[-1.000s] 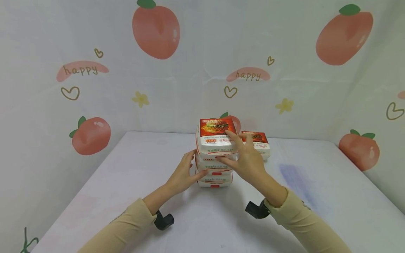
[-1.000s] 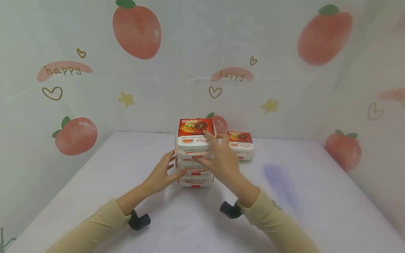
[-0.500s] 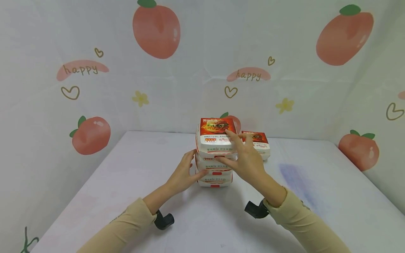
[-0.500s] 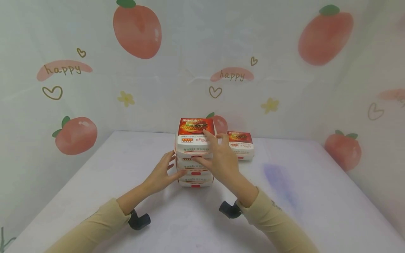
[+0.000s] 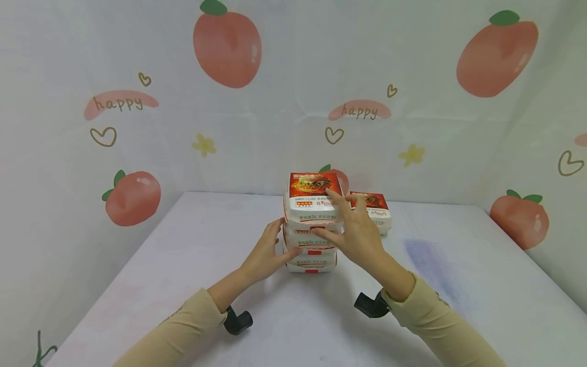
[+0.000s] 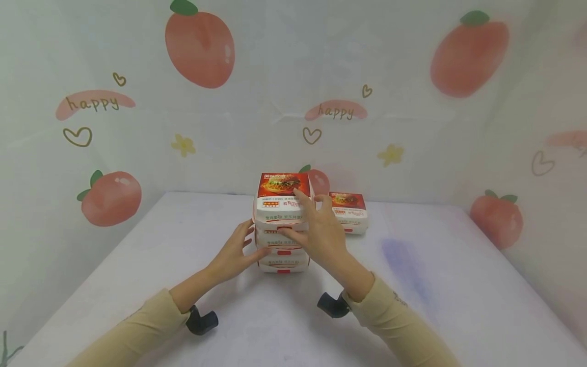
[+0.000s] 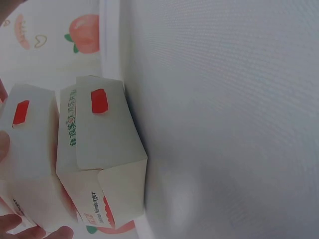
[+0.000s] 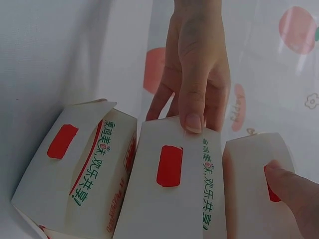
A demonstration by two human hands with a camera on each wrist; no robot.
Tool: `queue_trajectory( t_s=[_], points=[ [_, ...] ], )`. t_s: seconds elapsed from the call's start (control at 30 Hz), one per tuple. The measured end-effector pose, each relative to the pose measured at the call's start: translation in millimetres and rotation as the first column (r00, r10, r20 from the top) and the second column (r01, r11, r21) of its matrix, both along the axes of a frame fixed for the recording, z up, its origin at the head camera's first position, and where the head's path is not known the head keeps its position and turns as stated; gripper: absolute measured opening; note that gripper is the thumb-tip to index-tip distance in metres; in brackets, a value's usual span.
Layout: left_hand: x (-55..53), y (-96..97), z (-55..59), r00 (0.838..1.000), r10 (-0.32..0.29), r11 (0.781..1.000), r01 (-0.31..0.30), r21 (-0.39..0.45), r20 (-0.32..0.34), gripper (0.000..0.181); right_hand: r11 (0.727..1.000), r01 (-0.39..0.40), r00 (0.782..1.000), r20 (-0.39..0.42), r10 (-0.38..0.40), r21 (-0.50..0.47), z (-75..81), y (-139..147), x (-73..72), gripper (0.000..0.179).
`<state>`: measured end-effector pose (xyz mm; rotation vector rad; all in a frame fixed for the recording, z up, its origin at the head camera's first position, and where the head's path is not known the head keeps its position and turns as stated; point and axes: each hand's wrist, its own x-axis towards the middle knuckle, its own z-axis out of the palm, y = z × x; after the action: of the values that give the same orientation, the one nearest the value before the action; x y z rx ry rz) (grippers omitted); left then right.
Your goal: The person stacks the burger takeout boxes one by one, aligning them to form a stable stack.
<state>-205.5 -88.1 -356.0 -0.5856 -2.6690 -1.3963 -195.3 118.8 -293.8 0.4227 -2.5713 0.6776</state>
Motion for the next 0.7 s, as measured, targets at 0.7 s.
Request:
queue_trajectory(
  t_s=[0.7],
  points=[
    [-3.0,-3.9,9.5,1.000,0.011,0.999,-0.010,0.041,-0.020,0.087,0.999,-0.013,0.997,0.073,0.016,-0.038,5.4,4.8,1.5,0.084]
  ],
)
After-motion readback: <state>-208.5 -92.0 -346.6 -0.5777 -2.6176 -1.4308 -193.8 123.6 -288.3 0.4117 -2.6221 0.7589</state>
